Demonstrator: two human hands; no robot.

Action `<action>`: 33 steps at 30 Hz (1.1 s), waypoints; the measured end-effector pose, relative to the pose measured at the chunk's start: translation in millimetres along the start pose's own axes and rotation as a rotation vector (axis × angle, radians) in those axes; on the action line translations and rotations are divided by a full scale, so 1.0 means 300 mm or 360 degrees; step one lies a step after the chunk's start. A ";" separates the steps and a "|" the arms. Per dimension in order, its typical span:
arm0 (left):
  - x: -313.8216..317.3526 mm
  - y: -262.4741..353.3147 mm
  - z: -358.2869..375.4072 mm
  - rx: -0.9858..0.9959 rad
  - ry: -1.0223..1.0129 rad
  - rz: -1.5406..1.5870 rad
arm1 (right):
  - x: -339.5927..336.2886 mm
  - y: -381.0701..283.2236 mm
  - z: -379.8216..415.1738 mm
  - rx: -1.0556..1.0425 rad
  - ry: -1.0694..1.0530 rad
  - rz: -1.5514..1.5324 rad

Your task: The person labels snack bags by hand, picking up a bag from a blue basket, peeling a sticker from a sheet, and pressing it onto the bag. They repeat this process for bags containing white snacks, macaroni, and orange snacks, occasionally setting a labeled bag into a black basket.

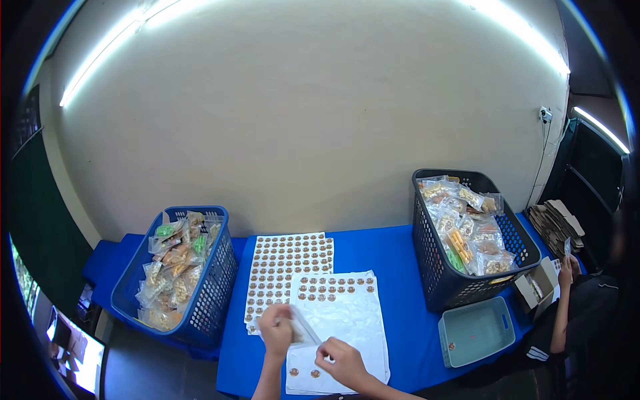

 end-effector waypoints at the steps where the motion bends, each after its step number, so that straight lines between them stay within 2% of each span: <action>1: -0.036 -0.009 -0.035 -0.0273 0.0049 0.0203 | 0.036 0.022 0.018 -0.0040 -0.0142 0.0010; 2: -0.069 -0.016 -0.061 -0.0210 0.0040 0.0183 | 0.073 0.043 0.037 -0.0080 -0.0284 0.0018; 5: -0.113 0.001 -0.084 -0.0151 0.0037 0.0179 | 0.141 0.149 0.075 0.0337 -0.0429 -0.0408; 6: -0.118 0.007 -0.078 -0.0159 0.0044 0.0192 | 0.119 0.145 0.060 0.0548 -0.0510 -0.0395; 9: -0.063 -0.014 -0.026 -0.0266 -0.0268 0.0122 | 0.072 0.158 0.012 0.0450 -0.0150 -0.0777; 10: -0.035 -0.052 0.005 -0.0423 -0.0381 0.0158 | 0.032 0.126 -0.006 0.0414 -0.0083 -0.0732; 13: 0.066 -0.152 0.113 -0.0818 -0.0902 0.0217 | -0.071 -0.010 -0.065 -0.0346 0.0351 -0.0181; 15: 0.121 -0.185 0.171 -0.0935 -0.1224 0.0493 | -0.088 -0.046 -0.074 -0.0543 0.0095 0.0125; 17: 0.150 -0.203 0.203 -0.1003 -0.1452 0.0557 | -0.084 -0.065 -0.071 -0.0687 -0.0127 0.0377; 18: 0.151 -0.215 0.197 -0.1051 -0.1401 0.0535 | -0.075 -0.053 -0.071 -0.0666 -0.0143 0.0281; 20: 0.142 -0.147 0.145 -0.1217 -0.1254 0.0608 | -0.060 -0.031 -0.074 -0.0703 -0.0198 0.0397; 21: 0.142 -0.126 0.101 -0.0808 -0.1146 0.0638 | -0.055 -0.025 -0.077 -0.0724 -0.0223 0.0454; 23: 0.114 -0.095 0.056 -0.0619 -0.0907 0.0517 | -0.070 -0.010 -0.098 -0.0594 -0.0134 0.0365; 26: 0.072 -0.071 0.059 -0.0596 -0.1143 0.0592 | -0.093 0.044 -0.126 -0.0390 0.0019 0.0184; 27: 0.067 -0.043 0.069 -0.0543 -0.1109 0.0627 | -0.093 0.049 -0.131 -0.0351 0.0029 0.0131; 29: 0.064 -0.027 0.082 -0.0235 -0.1042 0.0381 | -0.096 0.056 -0.139 -0.0266 0.0042 0.0028; 30: 0.062 -0.034 0.087 -0.0410 -0.0914 0.0388 | -0.090 0.051 -0.142 -0.0281 0.0051 0.0019; 33: 0.060 0.022 0.078 -0.0210 -0.0737 0.0325 | -0.084 0.027 -0.153 -0.0147 0.0061 -0.0045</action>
Point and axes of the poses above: each hand's wrist, its own z-axis away from the middle knuckle, its own x-axis out of the palm, y = z × x, the point moved 5 cm from there along -z, towards the middle knuckle, and after that the axes turned 5 degrees about y, right-handed, at the moved point
